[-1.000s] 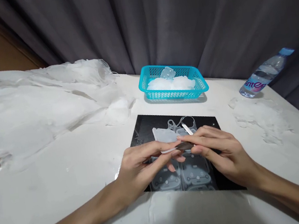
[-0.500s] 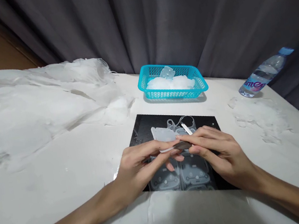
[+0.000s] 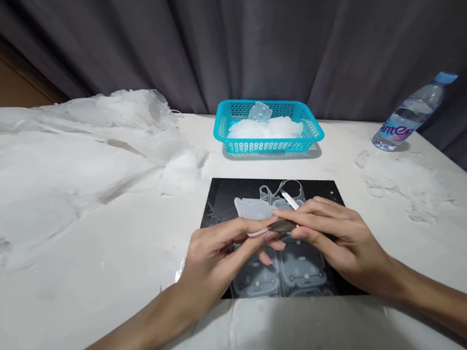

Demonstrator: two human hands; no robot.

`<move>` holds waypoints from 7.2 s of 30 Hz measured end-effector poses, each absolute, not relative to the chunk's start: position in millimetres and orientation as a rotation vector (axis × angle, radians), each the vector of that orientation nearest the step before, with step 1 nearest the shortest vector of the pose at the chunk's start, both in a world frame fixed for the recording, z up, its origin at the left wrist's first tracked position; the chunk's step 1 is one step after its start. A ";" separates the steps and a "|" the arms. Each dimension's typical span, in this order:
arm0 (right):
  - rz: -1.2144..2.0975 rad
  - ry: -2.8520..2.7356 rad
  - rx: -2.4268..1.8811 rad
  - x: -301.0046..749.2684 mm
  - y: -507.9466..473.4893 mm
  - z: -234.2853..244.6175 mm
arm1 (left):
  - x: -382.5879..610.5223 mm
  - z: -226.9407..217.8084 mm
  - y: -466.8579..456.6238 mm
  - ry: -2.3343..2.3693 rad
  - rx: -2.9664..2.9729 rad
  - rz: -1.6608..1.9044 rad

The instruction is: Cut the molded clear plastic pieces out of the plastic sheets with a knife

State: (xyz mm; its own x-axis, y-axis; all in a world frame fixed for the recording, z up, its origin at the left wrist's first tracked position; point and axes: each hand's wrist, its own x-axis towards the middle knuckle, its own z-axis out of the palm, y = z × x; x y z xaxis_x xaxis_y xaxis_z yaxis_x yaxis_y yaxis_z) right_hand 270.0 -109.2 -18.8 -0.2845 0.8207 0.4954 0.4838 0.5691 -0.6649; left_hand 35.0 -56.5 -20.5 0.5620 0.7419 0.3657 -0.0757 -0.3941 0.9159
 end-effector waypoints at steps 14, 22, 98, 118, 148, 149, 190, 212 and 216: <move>0.448 -1.963 -1.039 271.8 -108.6 -19.7 | 36.6 -18.1 -55.9 0.540 1.802 1.030; 0.395 -1.946 -1.028 269.0 -108.7 -24.2 | 37.0 -17.6 -55.6 0.539 1.808 1.019; 0.587 -1.878 -1.077 281.3 -104.6 -15.2 | 43.8 -12.5 -59.5 0.638 1.462 0.927; 0.736 -1.848 -1.089 285.2 -102.2 -10.3 | 41.8 -18.3 -62.9 0.639 1.488 0.955; 0.605 -1.953 -0.974 280.2 -105.0 -9.1 | 37.6 -18.4 -61.3 0.591 1.662 1.021; 0.597 -1.952 -0.970 279.9 -105.0 -9.1 | 37.3 -18.5 -61.6 0.591 1.665 1.021; 0.378 -2.148 -1.041 261.9 -114.4 -1.8 | 30.8 -26.8 -51.8 0.650 2.062 1.131; 0.907 -1.667 -1.160 273.5 -110.3 -10.4 | 37.8 -20.3 -59.3 0.620 1.731 0.945; 0.944 -1.646 -1.139 274.6 -111.8 -11.2 | 36.0 -21.3 -60.4 0.602 1.730 0.952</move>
State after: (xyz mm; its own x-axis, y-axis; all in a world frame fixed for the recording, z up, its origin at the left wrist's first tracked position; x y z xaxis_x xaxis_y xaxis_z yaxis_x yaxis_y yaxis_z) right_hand 274.6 -111.8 -11.2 -0.1755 0.9536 0.2447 0.2703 0.2857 -0.9194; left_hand 36.0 -60.4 -21.3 0.5613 0.7661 0.3133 -0.0462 -0.3490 0.9360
